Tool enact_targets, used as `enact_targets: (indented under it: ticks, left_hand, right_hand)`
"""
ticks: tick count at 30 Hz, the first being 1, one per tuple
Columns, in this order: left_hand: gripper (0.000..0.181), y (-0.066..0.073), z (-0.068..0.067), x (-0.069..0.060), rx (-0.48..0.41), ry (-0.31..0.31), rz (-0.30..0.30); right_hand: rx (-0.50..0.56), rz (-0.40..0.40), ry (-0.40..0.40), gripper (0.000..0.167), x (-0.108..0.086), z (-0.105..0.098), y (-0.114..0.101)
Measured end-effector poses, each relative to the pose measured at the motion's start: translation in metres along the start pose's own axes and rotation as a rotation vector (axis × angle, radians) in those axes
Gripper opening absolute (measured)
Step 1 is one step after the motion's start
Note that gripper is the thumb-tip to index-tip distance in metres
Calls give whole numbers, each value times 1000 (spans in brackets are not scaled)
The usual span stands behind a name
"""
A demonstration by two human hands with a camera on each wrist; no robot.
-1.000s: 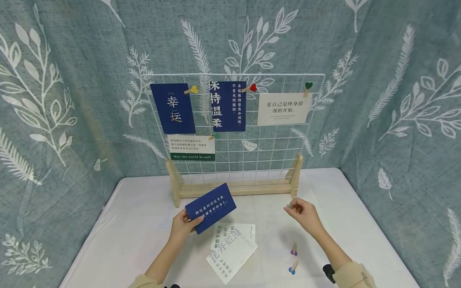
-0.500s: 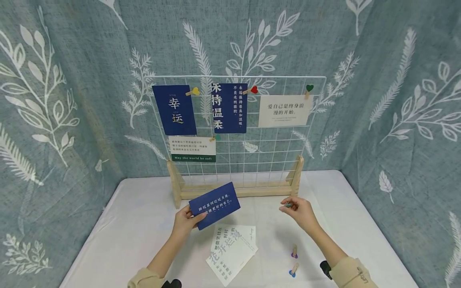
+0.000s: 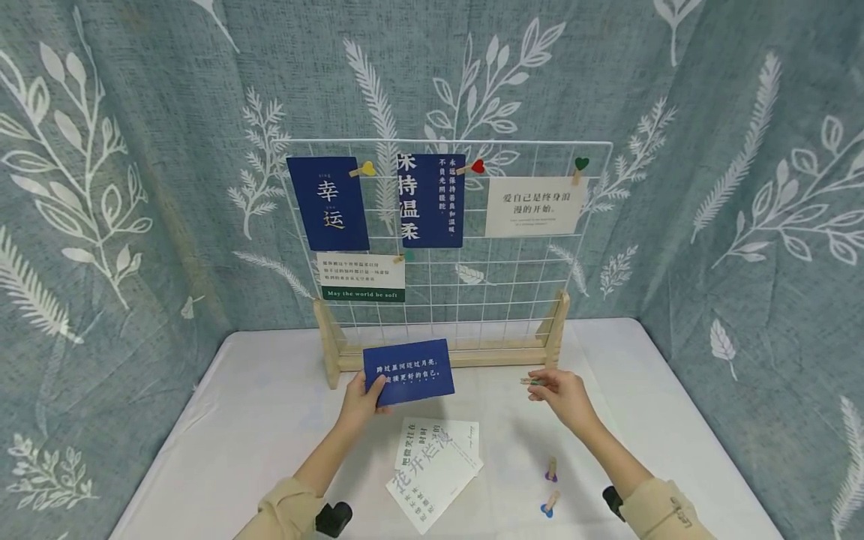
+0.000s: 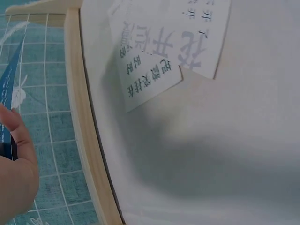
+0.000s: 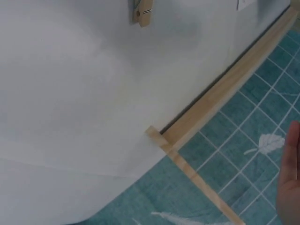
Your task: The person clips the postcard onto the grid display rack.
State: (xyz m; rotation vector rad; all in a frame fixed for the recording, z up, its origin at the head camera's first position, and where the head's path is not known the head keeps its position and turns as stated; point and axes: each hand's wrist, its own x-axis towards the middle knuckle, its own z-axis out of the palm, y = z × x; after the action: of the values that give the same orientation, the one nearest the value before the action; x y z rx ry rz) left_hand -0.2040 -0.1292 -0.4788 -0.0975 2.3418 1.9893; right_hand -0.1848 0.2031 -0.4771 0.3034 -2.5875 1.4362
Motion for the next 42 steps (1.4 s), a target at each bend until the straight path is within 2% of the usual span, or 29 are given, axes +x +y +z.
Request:
enact_targets:
  ticks: [4, 6, 14, 20, 26, 36, 42]
  left_hand:
    - [28, 5, 6, 5, 25, 9, -8]
    - [28, 8, 9, 8, 13, 12, -22]
    - [30, 17, 18, 16, 13, -34, -31]
    - [34, 15, 21, 18, 34, -50, -32]
    - [30, 16, 28, 20, -23, -33, 12]
    - [28, 27, 40, 31, -78, -33, 78]
    - [26, 23, 52, 38, -104, -28, 121]
  right_hand:
    - [43, 37, 69, 15, 1, 1, -3]
    - [53, 46, 72, 13, 2, 1, -3]
    - [-61, 31, -45, 10, 3, -6, -2]
    - [-99, 22, -71, 9, 6, -9, 0]
    - [-84, 22, -67, 9, 12, -11, 1]
    - [-64, 31, -27, 11, 29, -10, -7]
    - [-29, 26, 5, 15, 33, -6, -9]
